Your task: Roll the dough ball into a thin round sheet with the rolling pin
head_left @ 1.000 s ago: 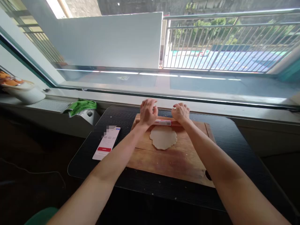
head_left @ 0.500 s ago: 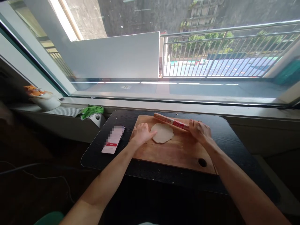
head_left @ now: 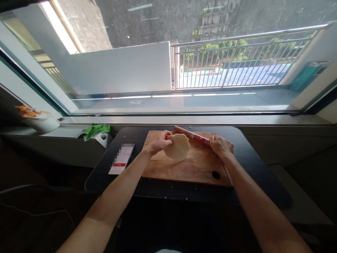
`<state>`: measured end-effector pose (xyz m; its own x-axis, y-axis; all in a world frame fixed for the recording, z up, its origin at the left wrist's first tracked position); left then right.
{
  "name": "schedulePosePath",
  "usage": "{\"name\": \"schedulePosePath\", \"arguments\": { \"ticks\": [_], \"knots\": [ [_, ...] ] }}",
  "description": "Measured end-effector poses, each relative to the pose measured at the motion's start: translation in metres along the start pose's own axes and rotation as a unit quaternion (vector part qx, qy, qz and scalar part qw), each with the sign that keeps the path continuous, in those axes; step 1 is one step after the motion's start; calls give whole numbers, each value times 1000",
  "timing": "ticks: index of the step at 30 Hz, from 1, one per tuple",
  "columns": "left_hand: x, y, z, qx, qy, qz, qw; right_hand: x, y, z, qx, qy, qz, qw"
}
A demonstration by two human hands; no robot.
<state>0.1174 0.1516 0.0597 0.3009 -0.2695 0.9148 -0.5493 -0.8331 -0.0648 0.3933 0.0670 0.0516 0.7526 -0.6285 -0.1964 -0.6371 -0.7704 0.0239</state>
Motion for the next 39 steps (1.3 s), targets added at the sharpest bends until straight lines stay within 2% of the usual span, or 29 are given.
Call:
{"name": "schedulePosePath", "arguments": {
  "ticks": [3,6,8,10,12,15,20,22,24,27,30,32,35,37,39],
  "knots": [
    [0,-7,-12,44,-122,15,991,1,1,0,-1,5,2,1000],
    [2,-2,-17,101,-250,57,961,0,1,0,2,11,2,1000],
    [1,8,-1,70,-310,95,944,0,1,1,0,13,0,1000],
    [-4,21,23,8,-372,127,919,0,0,3,-2,15,-1,1000],
    [-11,33,41,-33,-416,132,899,0,-1,3,-1,16,-5,1000],
    [-14,35,50,-45,-459,105,881,-2,1,3,3,24,-17,1000],
    [3,17,45,-18,-475,75,877,-19,15,-4,53,61,-65,995],
    [9,20,42,-1,-463,82,883,-27,19,-7,66,67,-79,992],
    [11,35,41,10,-440,109,891,-28,20,-4,47,71,-70,994],
    [8,75,33,58,-392,160,904,-23,22,3,10,78,-63,995],
    [1,113,23,108,-356,192,908,-23,34,5,6,87,-102,991],
    [-2,128,22,123,-351,208,905,-29,43,5,7,100,-131,986],
    [-1,133,22,145,-355,212,899,-62,53,-6,40,97,-180,978],
    [1,129,24,149,-367,203,896,-98,56,-14,65,63,-204,975],
    [3,125,27,145,-381,194,892,-134,60,-10,61,18,-213,975]
  ]
}}
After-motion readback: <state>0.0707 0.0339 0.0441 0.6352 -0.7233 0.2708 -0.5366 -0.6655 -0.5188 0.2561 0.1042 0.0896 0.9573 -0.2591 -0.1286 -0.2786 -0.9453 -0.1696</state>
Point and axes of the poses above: each hand's wrist, its own y-axis away from the middle knuckle, its own z-axis out of the palm, x = y × z, the point moved 10 cm from there along -y, towards the middle knuckle, and after that the axes turned 5 degrees about z, right-handed, at the moved point
